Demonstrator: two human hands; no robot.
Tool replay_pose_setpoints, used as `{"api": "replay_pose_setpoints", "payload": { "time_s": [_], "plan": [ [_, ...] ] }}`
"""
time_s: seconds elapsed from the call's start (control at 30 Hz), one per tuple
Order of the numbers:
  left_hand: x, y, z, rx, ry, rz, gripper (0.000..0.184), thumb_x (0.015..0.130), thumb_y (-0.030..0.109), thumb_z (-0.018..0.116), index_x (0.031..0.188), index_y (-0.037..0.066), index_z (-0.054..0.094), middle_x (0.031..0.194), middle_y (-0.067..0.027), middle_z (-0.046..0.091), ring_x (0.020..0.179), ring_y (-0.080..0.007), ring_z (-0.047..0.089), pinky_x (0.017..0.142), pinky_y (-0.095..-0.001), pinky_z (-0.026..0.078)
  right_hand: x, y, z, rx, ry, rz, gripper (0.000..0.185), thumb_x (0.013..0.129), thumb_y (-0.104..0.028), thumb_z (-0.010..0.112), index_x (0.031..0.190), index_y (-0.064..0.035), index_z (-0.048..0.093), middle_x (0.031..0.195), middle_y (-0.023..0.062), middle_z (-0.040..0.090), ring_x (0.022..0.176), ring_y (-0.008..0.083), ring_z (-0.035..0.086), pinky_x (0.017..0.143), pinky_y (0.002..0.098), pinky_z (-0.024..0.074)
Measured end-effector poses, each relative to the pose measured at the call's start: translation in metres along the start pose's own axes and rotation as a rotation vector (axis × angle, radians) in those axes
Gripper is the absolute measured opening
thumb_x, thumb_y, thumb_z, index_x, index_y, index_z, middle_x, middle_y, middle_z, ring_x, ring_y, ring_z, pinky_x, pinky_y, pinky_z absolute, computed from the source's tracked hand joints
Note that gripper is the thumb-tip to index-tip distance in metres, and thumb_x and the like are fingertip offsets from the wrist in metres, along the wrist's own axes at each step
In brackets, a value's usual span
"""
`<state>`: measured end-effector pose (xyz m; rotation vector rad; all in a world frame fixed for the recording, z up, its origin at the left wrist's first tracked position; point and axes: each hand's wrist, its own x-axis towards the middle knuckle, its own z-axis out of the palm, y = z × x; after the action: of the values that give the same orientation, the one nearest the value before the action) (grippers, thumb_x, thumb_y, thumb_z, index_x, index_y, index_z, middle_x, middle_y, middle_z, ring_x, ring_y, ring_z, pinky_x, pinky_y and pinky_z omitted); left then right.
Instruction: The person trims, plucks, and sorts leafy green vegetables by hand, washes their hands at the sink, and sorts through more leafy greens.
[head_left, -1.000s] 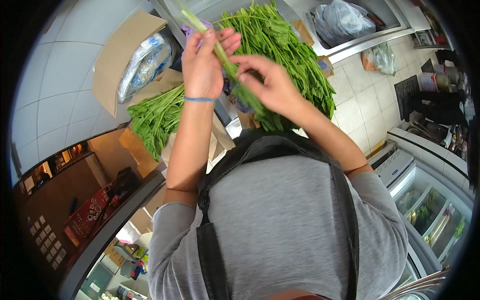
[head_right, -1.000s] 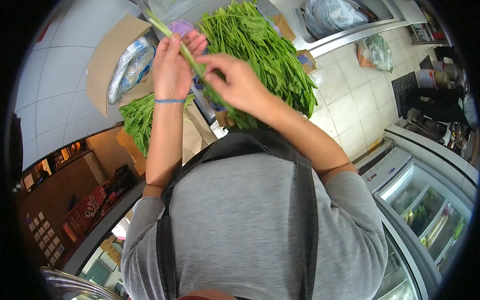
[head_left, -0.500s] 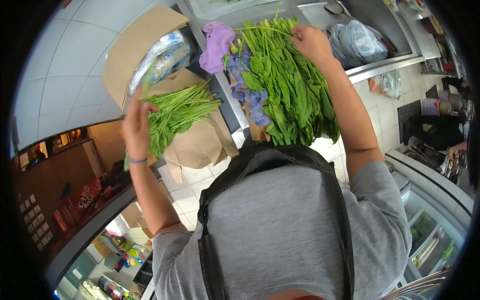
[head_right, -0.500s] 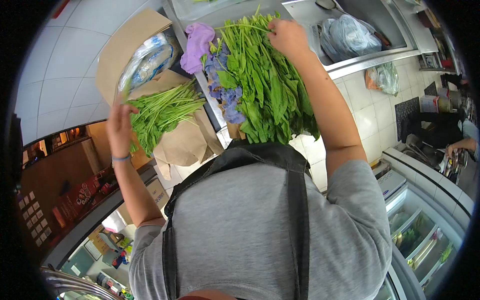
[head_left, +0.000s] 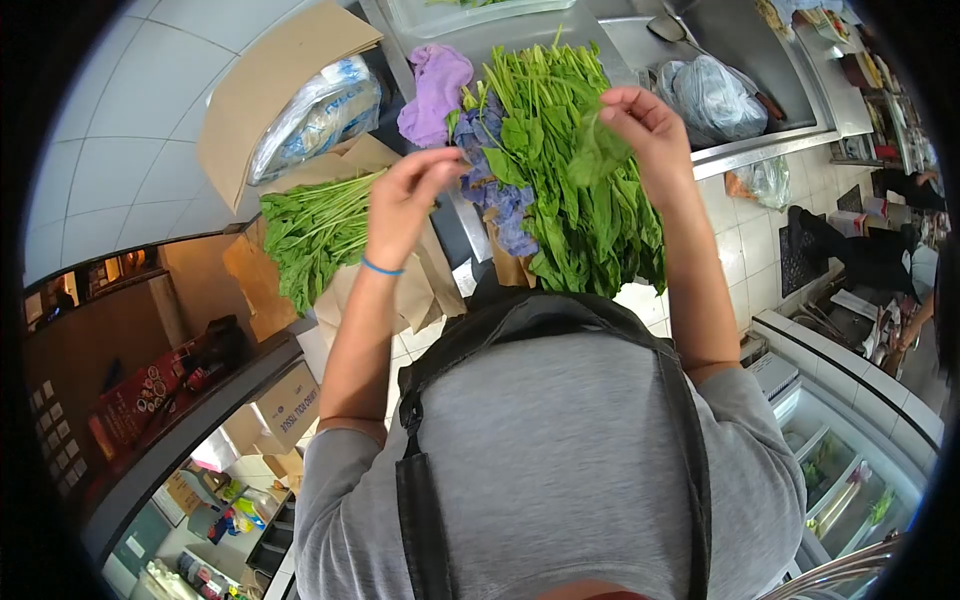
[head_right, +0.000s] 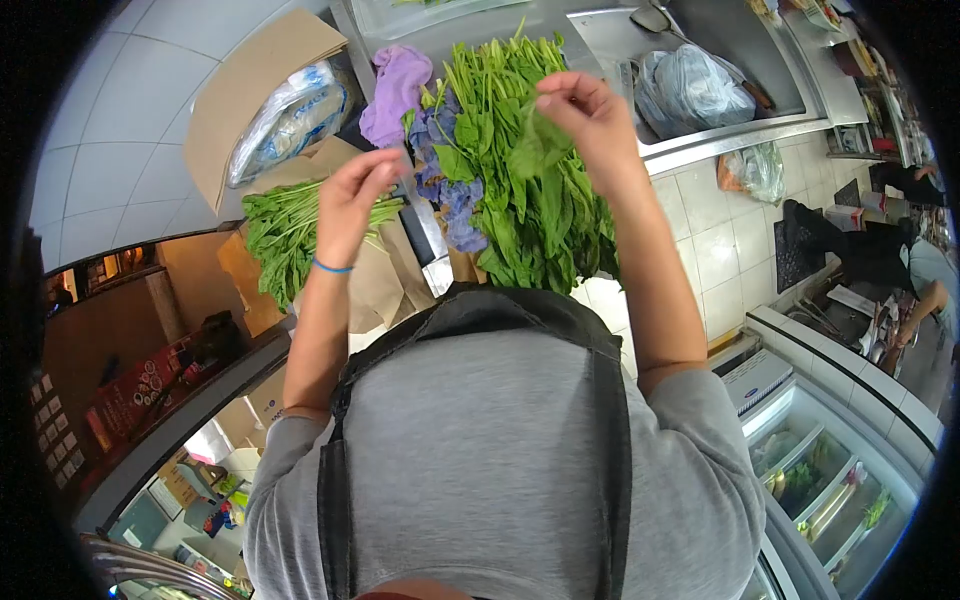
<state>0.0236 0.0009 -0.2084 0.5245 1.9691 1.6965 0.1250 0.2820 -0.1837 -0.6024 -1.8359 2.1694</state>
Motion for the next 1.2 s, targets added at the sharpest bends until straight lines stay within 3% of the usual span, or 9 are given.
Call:
{"api": "replay_pose_setpoints", "payload": {
  "time_s": [0.13, 0.37, 0.47, 0.57, 0.7, 0.93, 1.1, 1.17, 1.2],
  "plan": [
    [0.010, 0.035, 0.058, -0.583, -0.130, -0.284, 0.029, 0.094, 0.016, 0.057, 0.116, -0.002, 0.061, 0.095, -0.0076, 0.067, 0.089, -0.0142, 0.062, 0.083, -0.0284, 0.048, -0.044, 0.007, 0.052, -0.292, -0.118, -0.308, 0.016, 0.083, -0.004, 0.067, 0.099, -0.0018, 0.065, 0.089, 0.0045, 0.065, 0.081, 0.0122, 0.062, 0.072, 0.0268, 0.0496],
    [0.007, 0.027, 0.042, -0.557, -0.186, -0.350, 0.028, 0.092, 0.014, 0.055, 0.115, -0.002, 0.059, 0.085, -0.0088, 0.066, 0.080, -0.0167, 0.063, 0.076, -0.0285, 0.050, -0.050, -0.002, 0.035, -0.306, 0.049, -0.432, 0.018, 0.089, 0.000, 0.058, 0.107, -0.0002, 0.062, 0.101, 0.0073, 0.066, 0.096, 0.0135, 0.061, 0.086, 0.0279, 0.0465],
    [0.001, 0.030, 0.029, -0.465, -0.246, -0.333, 0.030, 0.092, 0.016, 0.056, 0.115, -0.003, 0.059, 0.081, -0.0086, 0.065, 0.076, -0.0163, 0.063, 0.072, -0.0285, 0.051, -0.036, -0.025, 0.033, -0.935, -0.021, -0.843, 0.026, 0.083, -0.004, 0.064, 0.109, -0.0052, 0.063, 0.104, 0.0072, 0.066, 0.100, 0.0218, 0.059, 0.095, 0.0371, 0.0406],
    [-0.003, 0.040, 0.025, -0.452, -0.265, -0.346, 0.032, 0.093, 0.019, 0.056, 0.116, -0.002, 0.058, 0.079, -0.0086, 0.064, 0.073, -0.0156, 0.062, 0.070, -0.0279, 0.051, -0.025, -0.026, 0.066, -1.010, -0.201, -1.095, 0.029, 0.079, -0.009, 0.067, 0.108, -0.0073, 0.065, 0.099, 0.0056, 0.065, 0.098, 0.0239, 0.057, 0.099, 0.0398, 0.0364],
    [-0.005, 0.052, 0.009, -0.419, -0.273, -0.347, 0.030, 0.094, 0.021, 0.055, 0.112, -0.003, 0.060, 0.077, -0.0090, 0.065, 0.070, -0.0158, 0.062, 0.067, -0.0278, 0.051, -0.005, -0.012, 0.074, -1.155, -0.481, -1.071, 0.024, 0.079, -0.010, 0.064, 0.103, -0.0100, 0.065, 0.088, 0.0028, 0.063, 0.091, 0.0215, 0.058, 0.096, 0.0394, 0.0381],
    [-0.029, 0.053, -0.049, -0.271, -0.240, -0.283, 0.029, 0.095, 0.021, 0.055, 0.109, -0.003, 0.061, 0.076, -0.0085, 0.064, 0.072, -0.0140, 0.061, 0.069, -0.0265, 0.048, 0.034, -0.028, 0.053, -1.372, -0.453, -1.246, 0.020, 0.075, -0.007, 0.055, 0.092, -0.0120, 0.063, 0.083, 0.0028, 0.062, 0.089, 0.0196, 0.058, 0.092, 0.0365, 0.0390],
    [-0.050, 0.049, -0.074, -0.192, -0.116, -0.201, 0.024, 0.095, 0.019, 0.056, 0.105, -0.003, 0.061, 0.077, -0.0087, 0.065, 0.073, -0.0138, 0.059, 0.072, -0.0268, 0.047, 0.037, -0.050, 0.076, -1.222, -0.572, -1.024, 0.012, 0.090, -0.015, 0.056, 0.093, -0.0066, 0.065, 0.090, 0.0038, 0.064, 0.090, 0.0223, 0.058, 0.088, 0.0365, 0.0419],
    [-0.056, 0.047, -0.082, -0.156, -0.061, -0.169, 0.023, 0.095, 0.018, 0.056, 0.105, -0.002, 0.061, 0.077, -0.0086, 0.065, 0.073, -0.0136, 0.059, 0.072, -0.0267, 0.046, 0.058, -0.035, 0.079, -0.478, -0.431, -0.384, 0.022, 0.092, -0.022, 0.058, 0.101, -0.0032, 0.065, 0.100, 0.0083, 0.066, 0.095, 0.0243, 0.060, 0.085, 0.0391, 0.0443],
    [-0.061, 0.044, -0.088, -0.141, 0.009, -0.152, 0.022, 0.095, 0.017, 0.056, 0.105, -0.002, 0.061, 0.079, -0.0086, 0.066, 0.075, -0.0133, 0.059, 0.074, -0.0265, 0.046, 0.074, -0.038, 0.077, -0.486, -0.434, -0.385, 0.022, 0.092, -0.022, 0.058, 0.101, -0.0032, 0.065, 0.100, 0.0083, 0.066, 0.095, 0.0243, 0.060, 0.085, 0.0391, 0.0443]
  ]
}}
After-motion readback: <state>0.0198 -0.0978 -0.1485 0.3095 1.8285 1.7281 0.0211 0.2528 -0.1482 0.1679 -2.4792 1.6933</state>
